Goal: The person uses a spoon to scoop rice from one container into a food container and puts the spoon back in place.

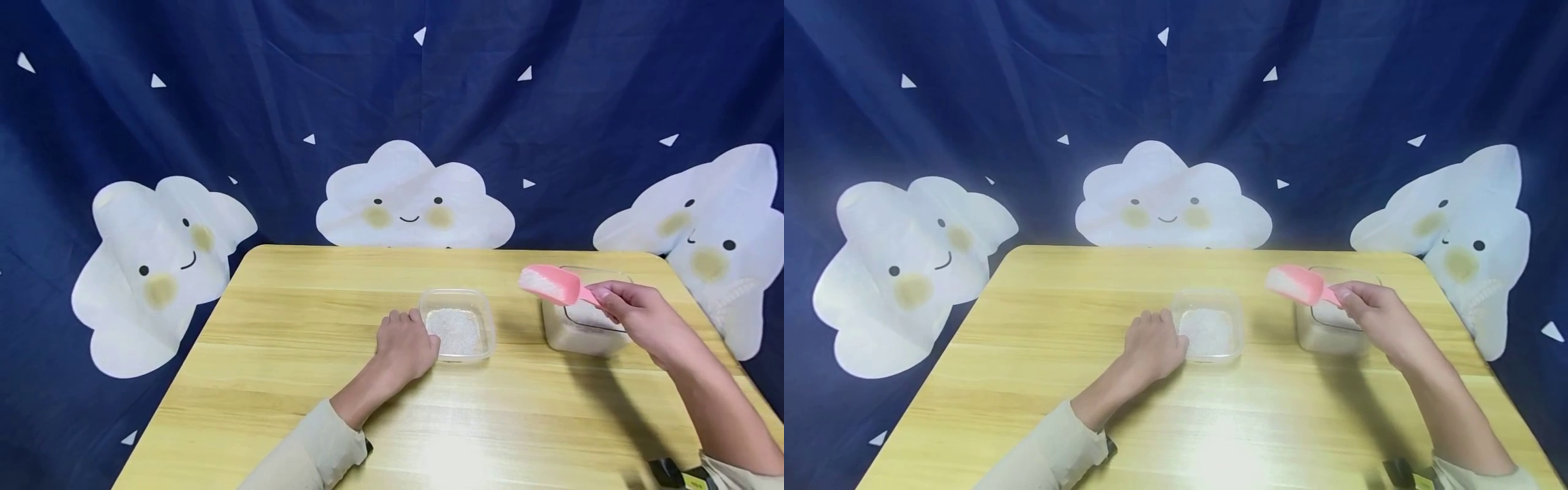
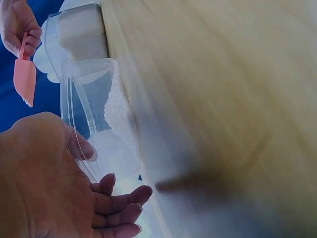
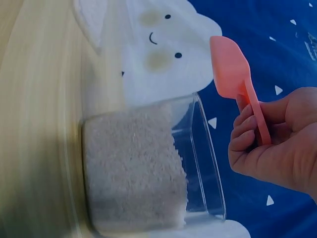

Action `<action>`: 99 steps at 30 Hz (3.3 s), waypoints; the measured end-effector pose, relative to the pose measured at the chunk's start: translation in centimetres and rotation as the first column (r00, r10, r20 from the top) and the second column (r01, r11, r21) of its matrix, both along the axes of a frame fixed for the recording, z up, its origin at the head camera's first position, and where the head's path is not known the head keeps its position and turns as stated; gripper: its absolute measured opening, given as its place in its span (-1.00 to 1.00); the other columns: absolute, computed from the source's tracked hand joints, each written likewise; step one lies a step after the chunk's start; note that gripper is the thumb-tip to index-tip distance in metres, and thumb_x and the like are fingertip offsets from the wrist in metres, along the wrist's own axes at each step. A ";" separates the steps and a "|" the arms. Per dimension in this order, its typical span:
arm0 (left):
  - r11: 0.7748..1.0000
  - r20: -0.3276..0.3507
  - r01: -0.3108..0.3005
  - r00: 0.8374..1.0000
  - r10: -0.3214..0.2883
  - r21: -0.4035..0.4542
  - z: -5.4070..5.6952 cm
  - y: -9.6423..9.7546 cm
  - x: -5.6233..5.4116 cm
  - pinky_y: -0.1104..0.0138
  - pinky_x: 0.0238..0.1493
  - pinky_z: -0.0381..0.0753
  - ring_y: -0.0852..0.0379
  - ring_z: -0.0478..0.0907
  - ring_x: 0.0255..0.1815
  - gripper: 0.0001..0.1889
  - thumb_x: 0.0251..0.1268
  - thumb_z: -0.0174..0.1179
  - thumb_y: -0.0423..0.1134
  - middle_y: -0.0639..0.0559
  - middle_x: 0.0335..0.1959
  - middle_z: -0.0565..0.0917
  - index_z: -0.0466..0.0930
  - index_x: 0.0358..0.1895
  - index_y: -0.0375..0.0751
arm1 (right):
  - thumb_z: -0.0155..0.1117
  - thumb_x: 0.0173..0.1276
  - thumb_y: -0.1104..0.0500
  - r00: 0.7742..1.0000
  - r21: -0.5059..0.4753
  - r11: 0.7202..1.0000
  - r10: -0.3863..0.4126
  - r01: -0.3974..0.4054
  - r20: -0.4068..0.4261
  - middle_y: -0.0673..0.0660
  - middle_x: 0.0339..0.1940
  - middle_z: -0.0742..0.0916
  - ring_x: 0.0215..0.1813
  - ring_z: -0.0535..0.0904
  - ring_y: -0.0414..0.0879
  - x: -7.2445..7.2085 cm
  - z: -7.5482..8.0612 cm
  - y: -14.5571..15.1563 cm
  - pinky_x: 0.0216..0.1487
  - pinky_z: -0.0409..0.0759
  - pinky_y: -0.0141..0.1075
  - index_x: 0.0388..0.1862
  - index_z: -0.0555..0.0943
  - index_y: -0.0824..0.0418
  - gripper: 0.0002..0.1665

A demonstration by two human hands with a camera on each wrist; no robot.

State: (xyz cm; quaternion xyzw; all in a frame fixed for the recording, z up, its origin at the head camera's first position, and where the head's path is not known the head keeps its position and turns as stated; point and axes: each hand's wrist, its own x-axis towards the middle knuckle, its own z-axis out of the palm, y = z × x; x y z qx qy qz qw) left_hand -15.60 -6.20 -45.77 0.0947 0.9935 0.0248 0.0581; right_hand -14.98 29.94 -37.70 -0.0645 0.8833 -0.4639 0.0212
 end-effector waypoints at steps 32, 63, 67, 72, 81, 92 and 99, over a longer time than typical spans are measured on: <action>1.000 0.010 0.009 1.000 -0.009 -0.005 0.0 0.0 -0.1 0.20 -0.12 0.41 -0.03 0.37 -0.25 -0.56 0.47 -0.19 0.06 -0.10 -0.30 0.54 0.40 -0.09 -0.30 | -0.05 0.67 0.20 0.997 0.109 0.991 0.072 -0.075 0.030 0.03 -0.38 0.57 -0.34 0.41 -0.25 -1.0 -0.5 -5.0 -0.32 0.40 -0.38 0.07 0.63 0.45 -0.62; 1.000 0.012 0.004 1.000 -0.003 -0.015 0.0 -0.1 -0.1 0.16 -0.01 0.46 -0.05 0.43 -0.17 -0.53 0.47 -0.21 0.08 -0.13 -0.20 0.61 0.41 -0.05 -0.31 | 0.11 0.60 0.24 0.986 0.330 0.943 0.094 -0.045 -0.136 0.28 -0.13 0.81 -0.06 0.68 0.11 -0.7 -1.1 -7.5 0.06 0.59 0.11 -0.07 0.74 0.34 -0.73; 1.000 0.012 0.004 1.000 -0.003 -0.019 0.0 -0.1 -0.1 0.17 -0.03 0.46 -0.04 0.42 -0.19 -0.53 0.48 -0.21 0.08 -0.13 -0.21 0.60 0.42 -0.04 -0.31 | 0.10 0.60 0.23 0.984 0.338 0.940 0.101 -0.046 -0.149 0.32 -0.12 0.80 0.00 0.71 0.25 -0.6 -0.9 -7.7 0.13 0.57 0.22 -0.06 0.73 0.37 -0.71; 1.000 0.011 0.003 1.000 -0.003 -0.019 0.1 -0.1 -0.1 0.18 -0.05 0.45 -0.04 0.41 -0.20 -0.51 0.49 -0.20 0.09 -0.12 -0.21 0.61 0.43 -0.01 -0.32 | 0.08 0.62 0.21 0.983 0.346 0.937 0.099 -0.040 -0.156 0.32 -0.10 0.80 0.04 0.71 0.28 -0.5 -0.7 -8.1 0.18 0.56 0.24 -0.04 0.72 0.37 -0.69; 1.000 0.025 -0.002 1.000 0.003 -0.016 0.2 -0.1 -0.2 0.18 -0.02 0.45 -0.04 0.40 -0.18 -0.50 0.50 -0.20 0.09 -0.12 -0.17 0.62 0.43 0.03 -0.32 | 0.12 0.60 0.22 0.979 0.357 0.934 0.093 -0.022 -0.183 0.33 -0.13 0.78 -0.01 0.71 0.26 -0.3 -1.0 -8.8 0.12 0.59 0.23 -0.06 0.72 0.38 -0.72; 1.000 0.025 0.004 1.000 -0.003 -0.026 0.4 -0.1 -0.2 0.18 -0.01 0.46 -0.04 0.41 -0.18 -0.50 0.49 -0.20 0.09 -0.12 -0.18 0.62 0.43 0.04 -0.33 | 0.17 0.56 0.27 0.965 0.379 0.925 0.119 -0.023 -0.232 0.32 -0.13 0.76 -0.05 0.71 0.22 -0.1 -1.7 -9.6 0.07 0.61 0.18 -0.09 0.70 0.40 -0.77; 0.999 0.016 0.006 1.000 -0.005 -0.032 0.3 -0.1 -0.2 0.18 -0.01 0.46 -0.04 0.42 -0.18 -0.51 0.49 -0.20 0.08 -0.12 -0.20 0.61 0.43 0.01 -0.32 | 0.20 0.53 0.28 0.957 0.395 0.919 0.128 -0.016 -0.260 0.28 -0.18 0.76 -0.09 0.71 0.16 0.2 -1.8 -10.0 0.03 0.62 0.14 -0.13 0.72 0.36 -0.82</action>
